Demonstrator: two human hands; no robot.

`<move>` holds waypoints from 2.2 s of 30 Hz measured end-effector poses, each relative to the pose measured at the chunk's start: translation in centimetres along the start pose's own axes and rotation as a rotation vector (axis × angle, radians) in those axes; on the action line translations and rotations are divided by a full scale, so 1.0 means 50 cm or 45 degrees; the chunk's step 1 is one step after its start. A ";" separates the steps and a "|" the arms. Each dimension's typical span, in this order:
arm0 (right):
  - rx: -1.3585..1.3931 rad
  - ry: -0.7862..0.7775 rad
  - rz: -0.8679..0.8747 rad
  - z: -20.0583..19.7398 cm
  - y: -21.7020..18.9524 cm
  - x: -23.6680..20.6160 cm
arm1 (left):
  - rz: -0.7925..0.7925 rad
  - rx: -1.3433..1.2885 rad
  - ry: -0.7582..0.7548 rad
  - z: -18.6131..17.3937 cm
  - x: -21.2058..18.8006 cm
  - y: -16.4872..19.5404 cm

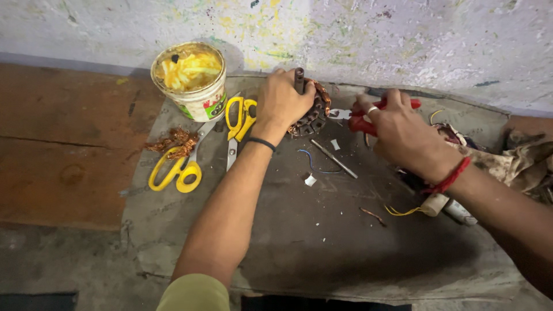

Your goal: The person holds a motor stator and uses red-handled pliers to pull and cut copper wire coils from the stator slots. They repeatedly rotate the stator and remove wire segments, leaving the stator progressively stripped of copper.

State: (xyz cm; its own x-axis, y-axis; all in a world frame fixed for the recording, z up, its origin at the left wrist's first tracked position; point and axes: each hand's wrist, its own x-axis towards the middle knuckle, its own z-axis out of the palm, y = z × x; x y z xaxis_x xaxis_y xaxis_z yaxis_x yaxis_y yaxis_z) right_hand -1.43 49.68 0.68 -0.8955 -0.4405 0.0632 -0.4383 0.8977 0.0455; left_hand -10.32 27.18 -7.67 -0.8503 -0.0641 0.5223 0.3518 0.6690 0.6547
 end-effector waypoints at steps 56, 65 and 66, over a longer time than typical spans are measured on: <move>0.694 -1.058 0.224 -0.021 0.058 0.132 | 0.036 0.121 -0.121 -0.008 0.011 0.043; -1.005 0.028 -0.542 0.042 0.001 0.022 | -0.114 -0.032 -0.030 0.003 0.007 0.019; -1.063 0.027 -0.541 0.044 -0.004 0.019 | -0.108 -0.041 -0.023 0.002 0.007 0.020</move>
State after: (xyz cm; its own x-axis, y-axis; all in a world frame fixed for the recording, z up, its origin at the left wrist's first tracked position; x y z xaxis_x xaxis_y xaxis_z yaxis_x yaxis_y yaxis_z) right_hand -2.34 49.11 -1.46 -0.6679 -0.7368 -0.1054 -0.5240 0.3650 0.7696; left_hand -10.30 27.91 -6.90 -0.8845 -0.1058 0.4544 0.2903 0.6376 0.7136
